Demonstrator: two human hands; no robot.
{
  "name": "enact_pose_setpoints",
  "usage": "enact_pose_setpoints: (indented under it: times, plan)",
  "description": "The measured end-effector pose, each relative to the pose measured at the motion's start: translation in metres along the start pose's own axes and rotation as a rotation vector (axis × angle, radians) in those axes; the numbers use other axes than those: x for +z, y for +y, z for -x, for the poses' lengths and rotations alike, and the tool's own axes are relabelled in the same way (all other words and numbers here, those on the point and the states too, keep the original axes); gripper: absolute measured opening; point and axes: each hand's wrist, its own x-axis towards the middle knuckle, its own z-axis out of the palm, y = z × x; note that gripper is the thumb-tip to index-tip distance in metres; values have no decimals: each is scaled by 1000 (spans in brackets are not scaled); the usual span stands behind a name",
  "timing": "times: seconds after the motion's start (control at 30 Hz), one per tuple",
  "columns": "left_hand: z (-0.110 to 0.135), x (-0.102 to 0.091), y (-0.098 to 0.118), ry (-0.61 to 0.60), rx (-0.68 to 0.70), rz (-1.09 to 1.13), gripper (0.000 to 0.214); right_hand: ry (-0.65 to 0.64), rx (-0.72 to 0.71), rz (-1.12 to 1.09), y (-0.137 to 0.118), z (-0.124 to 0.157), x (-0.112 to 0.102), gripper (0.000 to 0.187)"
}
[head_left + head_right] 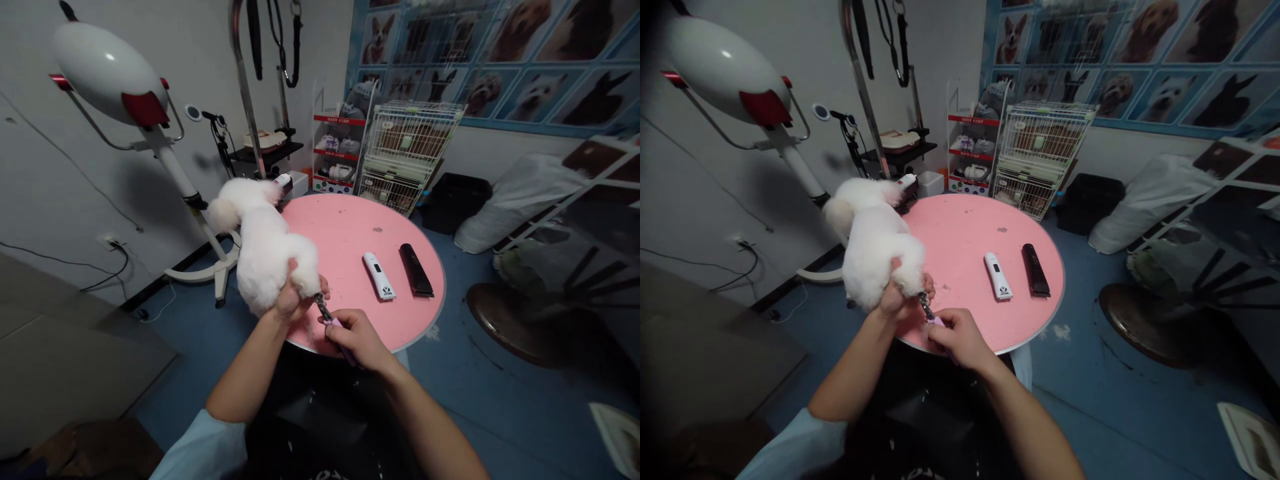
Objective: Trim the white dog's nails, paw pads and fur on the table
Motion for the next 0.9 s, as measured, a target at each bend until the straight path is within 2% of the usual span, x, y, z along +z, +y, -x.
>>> enact_pose_setpoints:
  times: [0.07,0.23,0.4,0.9]
  plan:
    - [0,0,1,10,-4,-14,88,-9,3,5,1,1,-1,19]
    - [0,-1,2,42,5,-20,87,-167,6,-48,7,2,-9,21]
    - [-2,-4,-3,63,1,-15,79,-200,-7,-132,11,-4,-12,24]
    - [-7,-7,-5,85,-28,10,74,-52,24,-37,3,-3,-4,20]
